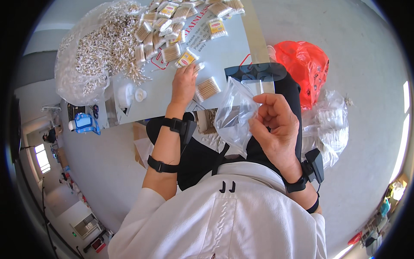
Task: Packaging small boxes of cotton swabs into a clear plastic bag.
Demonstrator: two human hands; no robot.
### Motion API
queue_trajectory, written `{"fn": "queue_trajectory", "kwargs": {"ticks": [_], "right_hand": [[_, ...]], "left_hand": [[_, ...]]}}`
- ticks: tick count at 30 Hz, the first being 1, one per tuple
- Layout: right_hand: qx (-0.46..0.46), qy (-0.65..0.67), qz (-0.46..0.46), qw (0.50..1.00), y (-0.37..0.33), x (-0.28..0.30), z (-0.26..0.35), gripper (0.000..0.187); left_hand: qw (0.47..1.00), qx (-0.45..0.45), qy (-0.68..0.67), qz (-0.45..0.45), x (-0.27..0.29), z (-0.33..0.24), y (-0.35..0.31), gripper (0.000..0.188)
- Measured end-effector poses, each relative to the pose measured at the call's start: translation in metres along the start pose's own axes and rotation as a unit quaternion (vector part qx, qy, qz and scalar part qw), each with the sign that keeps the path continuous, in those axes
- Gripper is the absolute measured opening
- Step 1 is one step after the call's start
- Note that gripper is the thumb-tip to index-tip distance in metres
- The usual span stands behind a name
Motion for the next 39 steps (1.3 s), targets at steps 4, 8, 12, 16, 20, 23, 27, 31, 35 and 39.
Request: {"fn": "queue_trajectory", "kwargs": {"ticks": [4,8,12,16,20,23,27,31,35,39], "right_hand": [[0.011,0.001,-0.01,1.0,-0.001,0.003,0.005,0.03],[0.014,-0.004,-0.005,1.0,0.0,0.005,0.005,0.031],[0.015,0.005,-0.011,1.0,-0.001,0.008,0.003,0.032],[0.014,0.008,-0.009,1.0,-0.001,0.009,0.001,0.032],[0.012,0.01,-0.008,1.0,-0.002,0.008,0.002,0.032],[0.004,0.011,-0.011,1.0,-0.002,0.008,0.0,0.033],[0.005,0.013,-0.011,1.0,-0.002,0.009,0.0,0.033],[0.005,0.006,-0.011,1.0,-0.001,0.009,-0.001,0.032],[-0.005,0.027,-0.013,1.0,-0.002,0.007,-0.004,0.032],[-0.004,0.01,-0.011,1.0,-0.003,0.009,-0.004,0.032]], "left_hand": [[0.996,-0.071,0.027,-0.037,-0.005,-0.009,-0.008,0.036],[0.99,-0.115,-0.031,-0.076,0.009,-0.012,-0.016,0.038],[0.965,0.089,-0.193,-0.151,0.036,0.03,-0.023,0.029],[0.972,0.096,-0.17,-0.129,0.036,0.022,-0.015,0.024],[0.999,0.033,-0.042,-0.001,0.01,0.002,0.0,0.035],[0.996,0.079,-0.046,0.024,0.0,0.01,0.008,0.043],[0.998,0.044,-0.041,-0.006,0.005,0.011,0.014,0.043],[0.992,0.024,0.055,0.11,-0.004,0.006,0.034,0.042],[0.989,0.131,-0.008,0.067,0.01,0.013,0.04,0.042],[0.923,0.17,-0.321,-0.128,0.028,0.048,0.019,0.034]]}}
Point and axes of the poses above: each hand's wrist, its own y-axis towards the middle knuckle, its own x-axis out of the back of the hand, z = x × y, the point moved 9 cm from there along y, towards the middle knuckle, and after that the axes turned 14 degrees about -y, right-handed, at the moved point
